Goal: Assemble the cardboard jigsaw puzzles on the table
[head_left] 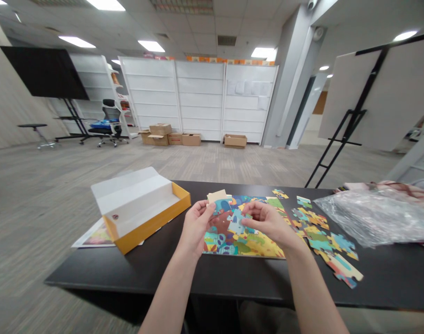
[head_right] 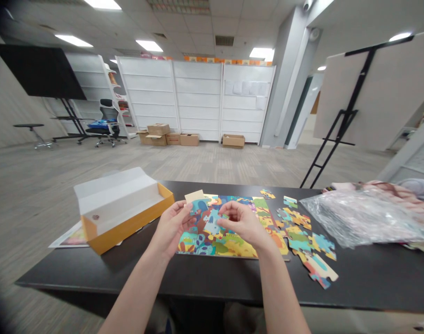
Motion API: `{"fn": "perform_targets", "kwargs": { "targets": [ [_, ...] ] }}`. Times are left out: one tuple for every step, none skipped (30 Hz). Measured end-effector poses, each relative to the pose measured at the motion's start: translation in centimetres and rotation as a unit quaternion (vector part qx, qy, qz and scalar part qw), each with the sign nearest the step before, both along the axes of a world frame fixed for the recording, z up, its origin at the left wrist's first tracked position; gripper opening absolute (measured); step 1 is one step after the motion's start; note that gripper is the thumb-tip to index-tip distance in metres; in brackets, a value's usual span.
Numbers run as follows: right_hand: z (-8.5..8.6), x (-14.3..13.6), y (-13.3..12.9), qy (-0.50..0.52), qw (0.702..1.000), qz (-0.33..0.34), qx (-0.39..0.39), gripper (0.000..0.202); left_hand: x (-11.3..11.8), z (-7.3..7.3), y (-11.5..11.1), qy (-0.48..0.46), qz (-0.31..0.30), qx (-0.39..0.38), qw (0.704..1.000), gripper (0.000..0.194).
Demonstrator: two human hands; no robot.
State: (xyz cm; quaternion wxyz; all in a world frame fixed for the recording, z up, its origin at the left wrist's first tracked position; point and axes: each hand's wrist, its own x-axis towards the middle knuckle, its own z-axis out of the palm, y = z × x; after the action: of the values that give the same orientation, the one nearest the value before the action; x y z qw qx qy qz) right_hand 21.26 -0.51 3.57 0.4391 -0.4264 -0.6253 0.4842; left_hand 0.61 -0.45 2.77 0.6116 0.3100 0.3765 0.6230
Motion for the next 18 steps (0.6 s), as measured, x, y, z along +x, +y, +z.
{"fn": "perform_targets", "kwargs": {
  "targets": [
    [-0.08,-0.08,0.06,0.002,1.0,0.006,-0.002,0.039,-0.07,-0.11,0.14,0.002,0.014,-0.001,1.0,0.055],
    [-0.18,-0.18,0.11,0.004,1.0,0.011,-0.004,0.04,-0.11,-0.22,0.24,0.004,0.021,-0.001,1.0,0.054],
    [-0.27,-0.28,0.17,0.005,1.0,0.013,-0.005,0.041,-0.1,-0.3,0.3,0.004,0.022,0.001,1.0,0.054],
    [-0.35,-0.38,0.22,0.006,1.0,0.013,-0.003,0.041,-0.07,-0.33,0.3,0.003,0.018,0.004,1.0,0.054],
    [-0.42,-0.46,0.27,0.007,1.0,0.012,-0.001,0.04,-0.02,-0.32,0.26,0.001,0.011,0.008,1.0,0.054],
    [-0.46,-0.51,0.3,0.007,1.0,0.009,0.002,0.039,0.03,-0.28,0.2,0.0,0.005,0.011,1.0,0.054],
    [-0.48,-0.53,0.32,0.006,1.0,0.006,0.005,0.039,0.06,-0.21,0.12,0.0,-0.002,0.013,1.0,0.054],
    [-0.47,-0.53,0.33,0.004,1.0,0.002,0.008,0.038,0.07,-0.14,0.05,0.002,-0.008,0.015,1.0,0.055],
    [-0.44,-0.52,0.33,0.002,1.0,-0.002,0.01,0.038,0.07,-0.08,-0.02,0.006,-0.013,0.017,1.0,0.055],
    [-0.4,-0.49,0.33,0.001,1.0,-0.007,0.011,0.038,0.04,-0.05,-0.07,0.012,-0.018,0.017,1.0,0.056],
    [-0.36,-0.46,0.32,0.0,1.0,-0.011,0.01,0.038,0.0,-0.04,-0.11,0.017,-0.023,0.018,0.999,0.056],
    [-0.33,-0.43,0.31,-0.001,1.0,-0.013,0.008,0.039,-0.04,-0.05,-0.15,0.022,-0.025,0.017,0.999,0.056],
    [-0.32,-0.4,0.31,-0.002,1.0,-0.015,0.007,0.04,-0.08,-0.09,-0.18,0.026,-0.027,0.017,0.999,0.057],
    [-0.32,-0.39,0.31,-0.001,1.0,-0.016,0.005,0.04,-0.11,-0.12,-0.2,0.03,-0.029,0.016,0.999,0.057],
    [-0.33,-0.39,0.32,-0.001,1.0,-0.015,0.003,0.04,-0.14,-0.15,-0.23,0.034,-0.031,0.015,0.999,0.057],
    [-0.36,-0.41,0.32,-0.001,1.0,-0.015,0.003,0.04,-0.15,-0.17,-0.26,0.039,-0.033,0.014,0.999,0.056],
    [-0.4,-0.43,0.33,-0.001,1.0,-0.015,0.003,0.04,-0.16,-0.18,-0.29,0.044,-0.035,0.014,0.998,0.056],
    [-0.43,-0.48,0.34,-0.002,1.0,-0.017,0.003,0.039,-0.15,-0.17,-0.32,0.048,-0.038,0.014,0.998,0.056]
  ]
}}
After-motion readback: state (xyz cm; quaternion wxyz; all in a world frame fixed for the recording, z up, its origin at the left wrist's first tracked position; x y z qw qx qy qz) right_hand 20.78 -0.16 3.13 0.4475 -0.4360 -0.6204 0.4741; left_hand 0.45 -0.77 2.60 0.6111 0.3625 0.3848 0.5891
